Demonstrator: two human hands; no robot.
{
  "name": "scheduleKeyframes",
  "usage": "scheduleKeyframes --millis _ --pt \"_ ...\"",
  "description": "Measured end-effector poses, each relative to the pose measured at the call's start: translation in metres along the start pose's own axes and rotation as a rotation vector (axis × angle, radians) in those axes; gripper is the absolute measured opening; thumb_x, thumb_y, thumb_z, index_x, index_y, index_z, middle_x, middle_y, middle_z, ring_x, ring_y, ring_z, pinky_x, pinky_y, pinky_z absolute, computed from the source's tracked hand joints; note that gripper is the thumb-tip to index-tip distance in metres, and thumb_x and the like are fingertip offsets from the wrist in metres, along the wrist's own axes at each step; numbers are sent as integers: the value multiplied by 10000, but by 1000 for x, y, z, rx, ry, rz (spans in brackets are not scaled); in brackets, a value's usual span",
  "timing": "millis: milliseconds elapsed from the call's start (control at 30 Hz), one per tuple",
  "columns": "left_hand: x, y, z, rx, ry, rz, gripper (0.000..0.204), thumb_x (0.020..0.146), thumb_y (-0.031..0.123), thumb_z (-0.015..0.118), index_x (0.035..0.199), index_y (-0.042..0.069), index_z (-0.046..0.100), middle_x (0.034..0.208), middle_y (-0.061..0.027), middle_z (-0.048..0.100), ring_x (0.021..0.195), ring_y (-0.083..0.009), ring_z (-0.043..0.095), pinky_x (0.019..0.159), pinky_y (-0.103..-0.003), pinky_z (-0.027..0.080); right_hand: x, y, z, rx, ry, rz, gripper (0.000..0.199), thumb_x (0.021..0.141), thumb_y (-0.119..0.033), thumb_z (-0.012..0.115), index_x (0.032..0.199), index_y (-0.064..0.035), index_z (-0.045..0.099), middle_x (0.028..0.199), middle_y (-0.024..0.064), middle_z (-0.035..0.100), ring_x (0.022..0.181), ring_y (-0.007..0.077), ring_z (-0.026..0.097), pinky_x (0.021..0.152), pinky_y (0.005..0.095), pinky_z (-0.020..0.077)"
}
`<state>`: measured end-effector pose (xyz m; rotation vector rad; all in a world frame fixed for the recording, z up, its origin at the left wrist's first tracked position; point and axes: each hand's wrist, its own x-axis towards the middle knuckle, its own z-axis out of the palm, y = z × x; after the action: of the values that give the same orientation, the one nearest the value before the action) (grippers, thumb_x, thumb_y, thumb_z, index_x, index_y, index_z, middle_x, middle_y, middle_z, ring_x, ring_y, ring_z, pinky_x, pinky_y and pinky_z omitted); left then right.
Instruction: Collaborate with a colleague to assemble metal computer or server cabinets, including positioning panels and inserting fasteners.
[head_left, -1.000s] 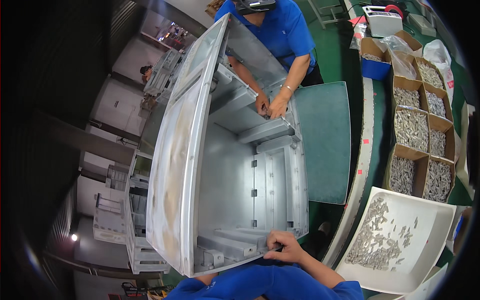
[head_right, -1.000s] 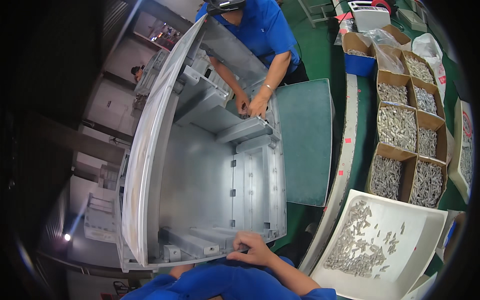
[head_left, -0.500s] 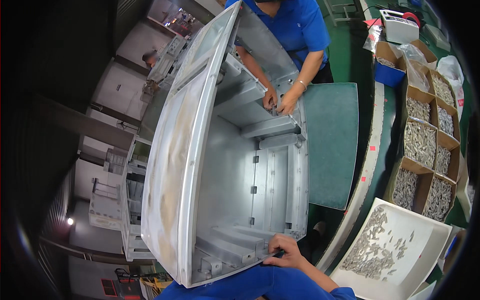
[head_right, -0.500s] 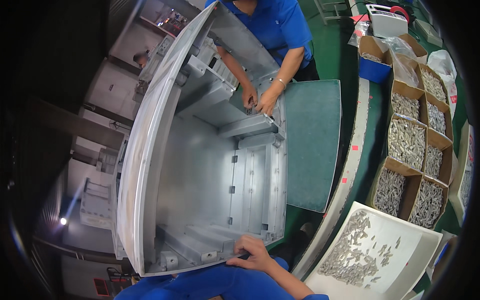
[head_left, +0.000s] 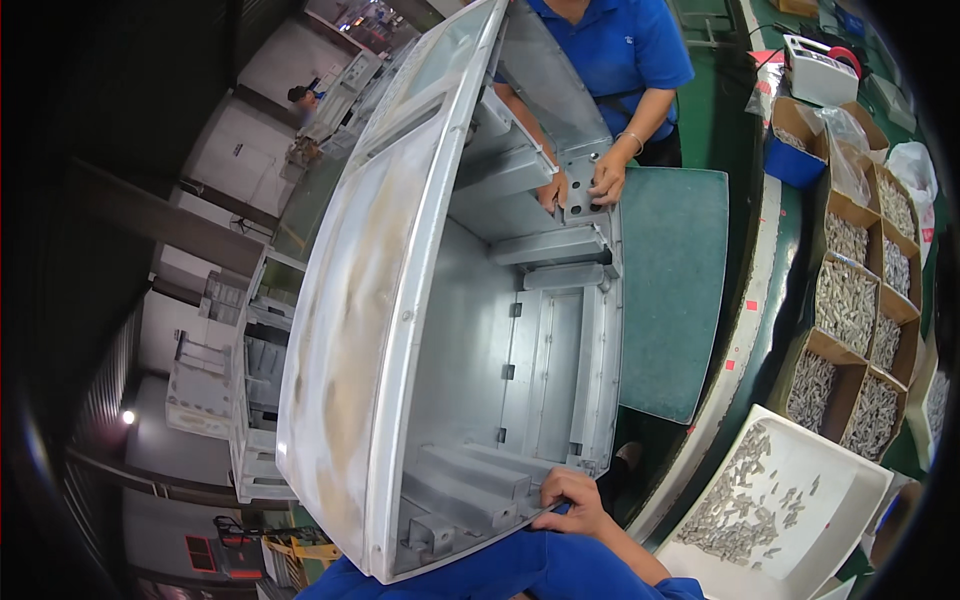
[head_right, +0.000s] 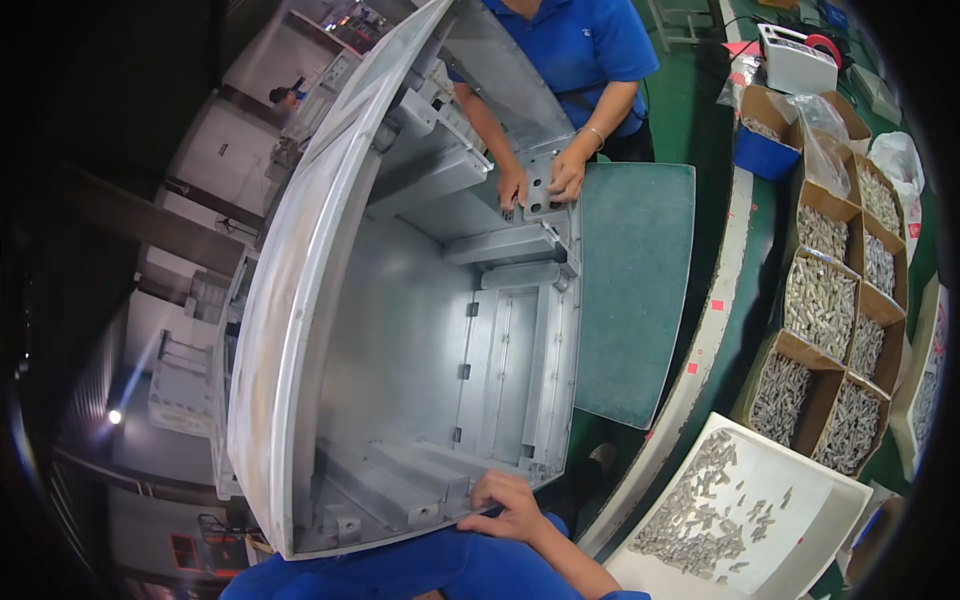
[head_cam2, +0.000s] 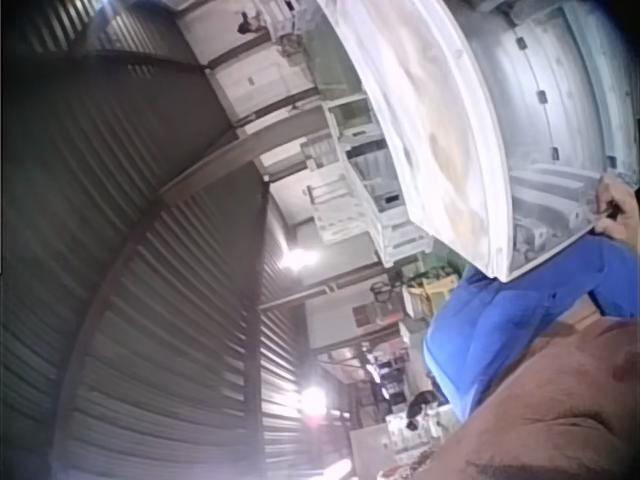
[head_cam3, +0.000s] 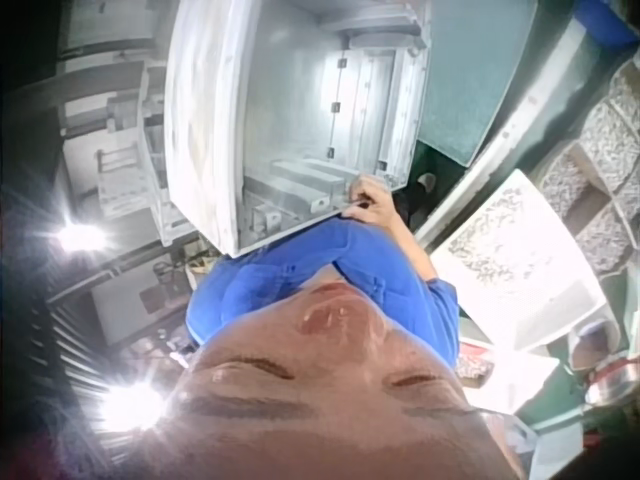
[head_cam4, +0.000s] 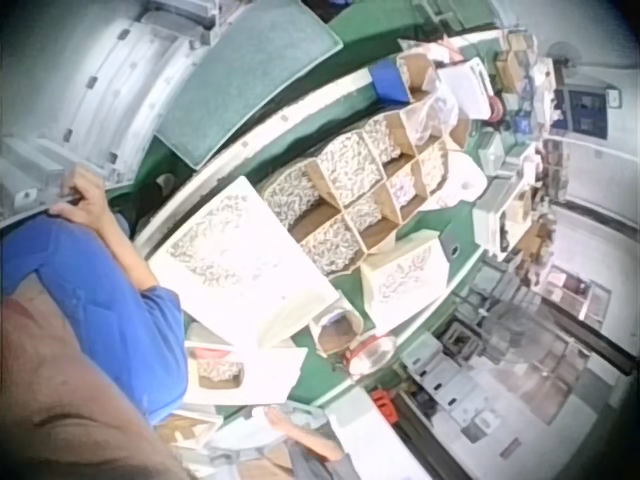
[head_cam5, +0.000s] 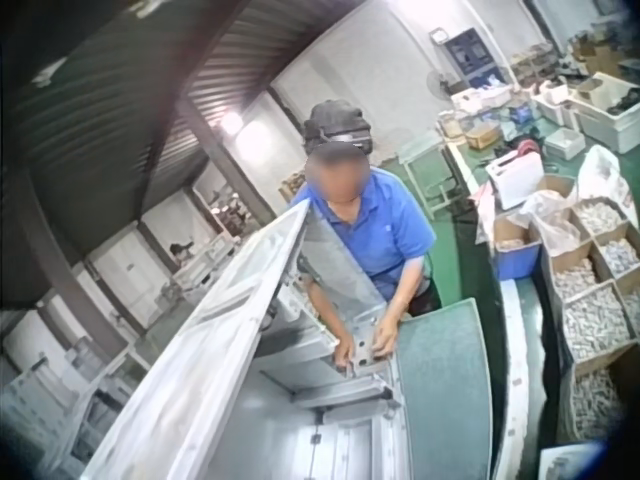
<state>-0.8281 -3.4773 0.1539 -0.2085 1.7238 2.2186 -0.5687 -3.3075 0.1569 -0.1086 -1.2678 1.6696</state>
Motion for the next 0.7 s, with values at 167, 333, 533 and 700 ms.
scheduleKeyframes --millis 167,333,533,700 --pt "7 -3 2 -29 -33 -41 330 847 228 403 1141 84 356 1071 -63 451 991 -202 428 873 -334 362 -2 1 2 -36 22 4 311 597 -216 734 607 -40 478 587 52 472 531 175 459 486 245 345" --pt "18 -14 10 -71 -119 -121 335 849 235 398 1146 84 355 1080 -65 452 1002 -208 426 880 -338 360 -12 1 6 -29 19 31 316 616 -220 724 622 -34 468 622 56 470 541 151 437 494 237 335" --pt "36 -38 28 -97 -253 -244 342 852 244 392 1152 85 354 1091 -67 454 1014 -214 425 888 -344 357 -14 -4 11 -4 67 73 276 676 -194 678 629 -35 458 643 46 461 586 135 425 530 234 322" --pt "47 -58 50 -98 -403 -378 347 854 252 387 1157 86 354 1101 -70 455 1024 -219 423 895 -348 355 -18 -3 20 -25 135 37 321 711 -269 652 631 -31 451 646 53 452 607 141 429 548 242 327"
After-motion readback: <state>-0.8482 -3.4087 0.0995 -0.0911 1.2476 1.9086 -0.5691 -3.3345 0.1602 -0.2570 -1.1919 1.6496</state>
